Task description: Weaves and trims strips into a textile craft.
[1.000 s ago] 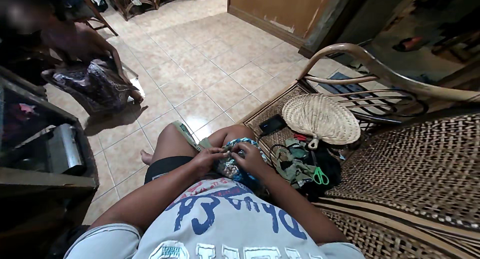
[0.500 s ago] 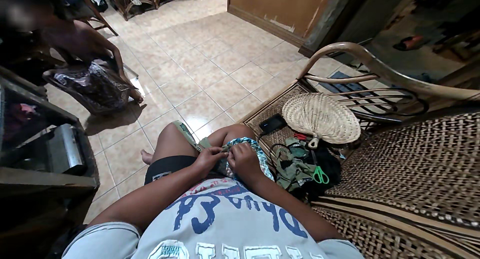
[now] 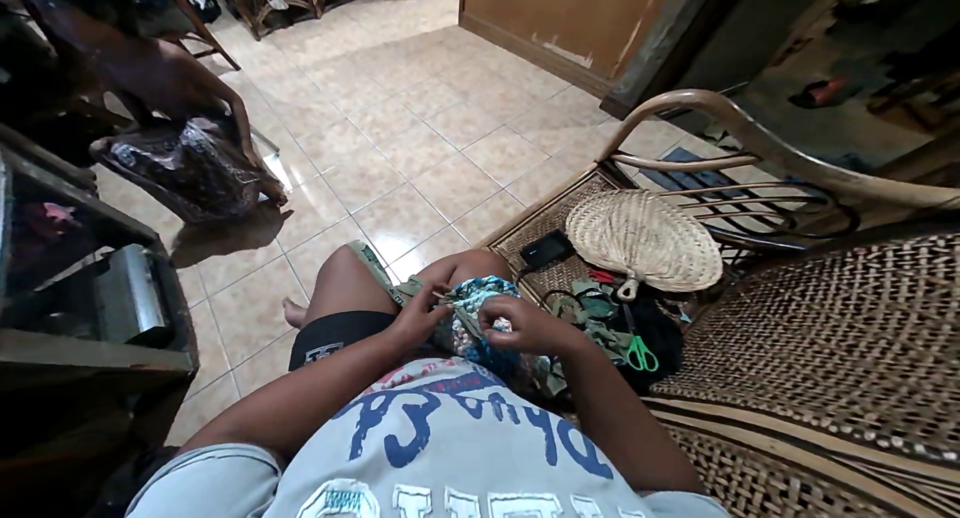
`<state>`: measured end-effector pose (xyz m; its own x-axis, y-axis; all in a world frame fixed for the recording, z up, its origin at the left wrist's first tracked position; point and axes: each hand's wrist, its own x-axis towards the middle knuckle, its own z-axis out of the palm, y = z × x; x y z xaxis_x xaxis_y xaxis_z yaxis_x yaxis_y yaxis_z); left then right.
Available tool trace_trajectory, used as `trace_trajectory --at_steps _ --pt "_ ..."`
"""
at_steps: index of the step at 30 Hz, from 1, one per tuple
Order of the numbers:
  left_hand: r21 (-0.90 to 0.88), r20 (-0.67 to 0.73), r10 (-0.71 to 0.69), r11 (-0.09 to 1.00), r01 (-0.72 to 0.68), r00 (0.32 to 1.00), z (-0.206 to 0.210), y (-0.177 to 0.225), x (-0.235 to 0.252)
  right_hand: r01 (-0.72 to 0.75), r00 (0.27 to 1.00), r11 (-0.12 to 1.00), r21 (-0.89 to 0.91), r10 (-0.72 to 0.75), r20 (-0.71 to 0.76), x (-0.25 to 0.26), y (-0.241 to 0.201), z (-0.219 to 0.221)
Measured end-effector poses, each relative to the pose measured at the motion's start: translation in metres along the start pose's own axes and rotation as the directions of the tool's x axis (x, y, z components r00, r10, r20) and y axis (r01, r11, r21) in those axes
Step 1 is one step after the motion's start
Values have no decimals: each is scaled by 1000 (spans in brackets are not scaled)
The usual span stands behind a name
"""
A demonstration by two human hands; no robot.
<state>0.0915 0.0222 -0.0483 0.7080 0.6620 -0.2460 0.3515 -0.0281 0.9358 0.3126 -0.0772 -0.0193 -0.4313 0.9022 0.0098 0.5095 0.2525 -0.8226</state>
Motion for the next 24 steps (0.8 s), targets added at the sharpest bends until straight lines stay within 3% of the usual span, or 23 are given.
trace_trajectory --at_steps 4,7,10,13,18,22,24 --pt "45 19 111 993 -112 994 -1 -2 2 -48 960 971 232 109 -258 4 0 9" --pt "70 21 100 992 -101 995 -2 0 2 48 840 812 582 282 -463 15 -2 26" --pt "84 13 90 992 -91 996 -3 -1 3 139 769 553 822 462 -442 24 -12 36" --pt "83 -8 97 992 -96 995 -5 -3 2 71 769 456 887 541 -339 17 -36 28" --pt "83 -41 123 989 -120 991 -2 0 1 92 905 476 875 327 -273 -19 -71 5" --pt "71 -58 162 985 -157 985 -1 3 -1 228 909 770 596 51 -413 -42 -78 0" --pt "68 -57 171 984 -167 984 0 5 -5 262 911 802 537 -22 -411 -49 -81 -2"
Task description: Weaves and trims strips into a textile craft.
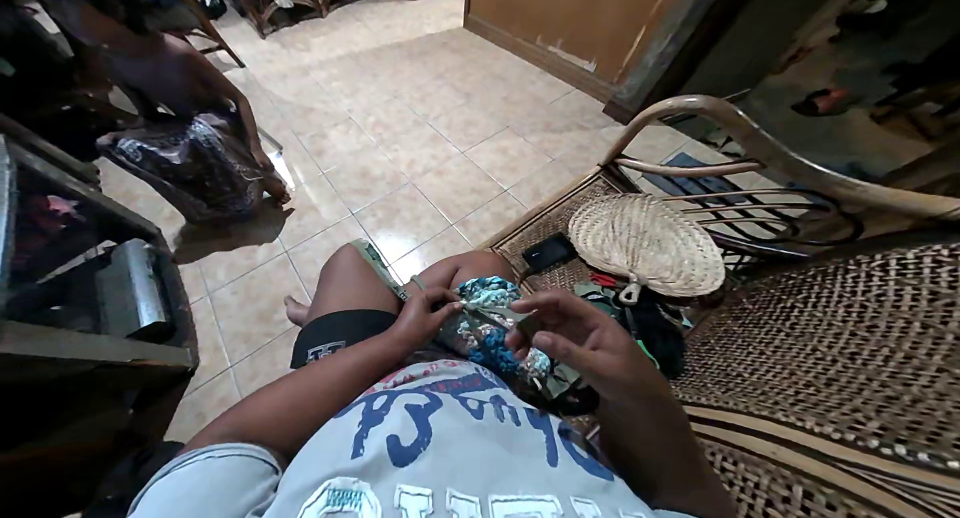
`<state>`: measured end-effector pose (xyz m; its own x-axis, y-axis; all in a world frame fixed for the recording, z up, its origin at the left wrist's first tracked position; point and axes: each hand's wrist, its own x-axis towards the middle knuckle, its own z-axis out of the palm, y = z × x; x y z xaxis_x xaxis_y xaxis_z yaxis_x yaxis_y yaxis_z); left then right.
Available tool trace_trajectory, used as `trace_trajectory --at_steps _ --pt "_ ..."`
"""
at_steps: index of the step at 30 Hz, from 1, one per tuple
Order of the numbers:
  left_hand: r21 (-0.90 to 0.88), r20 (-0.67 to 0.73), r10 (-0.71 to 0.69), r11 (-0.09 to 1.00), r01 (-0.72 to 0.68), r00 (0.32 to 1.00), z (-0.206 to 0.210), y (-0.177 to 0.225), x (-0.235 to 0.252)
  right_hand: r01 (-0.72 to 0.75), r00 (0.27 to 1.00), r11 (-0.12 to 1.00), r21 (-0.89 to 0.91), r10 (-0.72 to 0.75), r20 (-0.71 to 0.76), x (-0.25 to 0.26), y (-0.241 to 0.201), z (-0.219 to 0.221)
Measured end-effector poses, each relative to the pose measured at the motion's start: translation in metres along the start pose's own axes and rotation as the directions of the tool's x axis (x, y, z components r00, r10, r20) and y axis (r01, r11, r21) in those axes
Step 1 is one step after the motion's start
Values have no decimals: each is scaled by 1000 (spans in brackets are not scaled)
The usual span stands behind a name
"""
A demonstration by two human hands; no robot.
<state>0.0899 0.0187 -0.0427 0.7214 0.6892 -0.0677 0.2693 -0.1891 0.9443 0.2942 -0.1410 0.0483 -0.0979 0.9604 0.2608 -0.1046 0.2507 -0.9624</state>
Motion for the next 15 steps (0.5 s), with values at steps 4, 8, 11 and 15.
trace_trajectory --at_steps 4,8,11,15 --pt "-27 -28 -19 999 18 999 0 1 -2 -37 996 953 302 60 -67 1 -9 -4" --pt "-73 -51 -47 996 44 998 -6 -2 -1 63 983 944 324 -3 -182 -1 -18 -13" --pt "-35 -57 -53 998 51 997 -6 -2 -1 238 942 954 182 -181 -284 -15 -27 -23" --pt "-46 -65 -87 995 85 994 -9 -11 1 517 786 841 -159 -540 -301 -48 -37 -55"
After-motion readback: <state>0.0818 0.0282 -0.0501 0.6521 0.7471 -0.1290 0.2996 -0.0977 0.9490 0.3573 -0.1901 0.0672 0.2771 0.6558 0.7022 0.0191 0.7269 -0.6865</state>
